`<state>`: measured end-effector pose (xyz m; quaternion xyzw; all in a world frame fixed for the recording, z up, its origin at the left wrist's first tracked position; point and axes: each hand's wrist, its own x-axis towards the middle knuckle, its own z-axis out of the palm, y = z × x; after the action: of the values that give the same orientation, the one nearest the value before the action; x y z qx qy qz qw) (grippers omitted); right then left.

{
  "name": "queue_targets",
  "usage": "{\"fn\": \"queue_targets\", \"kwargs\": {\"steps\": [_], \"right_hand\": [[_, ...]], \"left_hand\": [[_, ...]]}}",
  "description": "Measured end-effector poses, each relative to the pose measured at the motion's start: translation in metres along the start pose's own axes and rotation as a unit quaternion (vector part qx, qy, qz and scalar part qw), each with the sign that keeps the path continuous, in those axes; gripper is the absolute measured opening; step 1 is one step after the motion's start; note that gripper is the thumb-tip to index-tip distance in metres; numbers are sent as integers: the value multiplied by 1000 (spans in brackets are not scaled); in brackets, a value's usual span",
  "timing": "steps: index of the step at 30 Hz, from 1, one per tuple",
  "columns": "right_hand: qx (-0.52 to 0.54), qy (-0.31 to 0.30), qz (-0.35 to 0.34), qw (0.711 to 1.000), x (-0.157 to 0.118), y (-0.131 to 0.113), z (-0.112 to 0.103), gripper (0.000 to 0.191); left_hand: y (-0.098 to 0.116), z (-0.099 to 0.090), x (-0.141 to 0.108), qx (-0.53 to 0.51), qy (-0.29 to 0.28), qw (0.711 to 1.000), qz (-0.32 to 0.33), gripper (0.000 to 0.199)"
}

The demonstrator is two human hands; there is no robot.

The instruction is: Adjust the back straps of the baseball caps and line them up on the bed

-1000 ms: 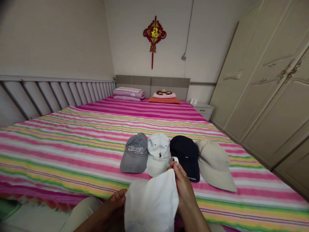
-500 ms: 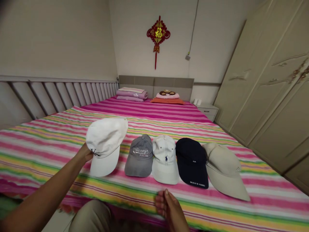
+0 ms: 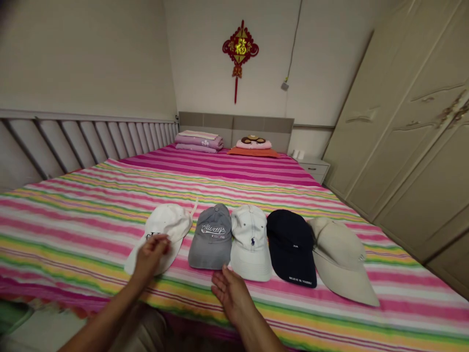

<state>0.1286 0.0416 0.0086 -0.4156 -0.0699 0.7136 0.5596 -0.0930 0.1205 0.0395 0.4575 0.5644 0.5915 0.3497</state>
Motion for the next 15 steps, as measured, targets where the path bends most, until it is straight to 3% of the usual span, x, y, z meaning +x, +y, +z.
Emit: {"fn": "queue_targets", "kwargs": {"steps": [1,2,3,6,8,10,12,13,15], "right_hand": [[15,11,-7,1000,10,2,9,20],[28,21,-13,999,20,4,16,16],[39,27,-17,999,29,6,22,15],[62,12,-19,998,35,10,33,18],[71,-15,-21,997,23,11,31,15],[73,-48,-29,996,1,11,20,14],[55,-86,-31,994,-22,13,-1,20],[11,-138,-45,989,-33,14,-14,24],[-87,-173,-49,980,-50,13,-41,34]], "left_hand": [[-5,9,-18,-49,-60,995,-56,27],[-11,16,-34,-109,-71,983,-129,31],[-16,23,-47,-167,-66,963,-203,32],[-23,30,-62,-309,-145,879,-333,25],[-18,28,-56,-383,-225,822,-356,29],[-8,24,-45,-438,-276,786,-338,35],[4,22,-34,-473,-290,772,-310,37],[9,22,-30,-482,-288,770,-303,37],[18,27,-28,-478,-286,771,-307,33]]}}
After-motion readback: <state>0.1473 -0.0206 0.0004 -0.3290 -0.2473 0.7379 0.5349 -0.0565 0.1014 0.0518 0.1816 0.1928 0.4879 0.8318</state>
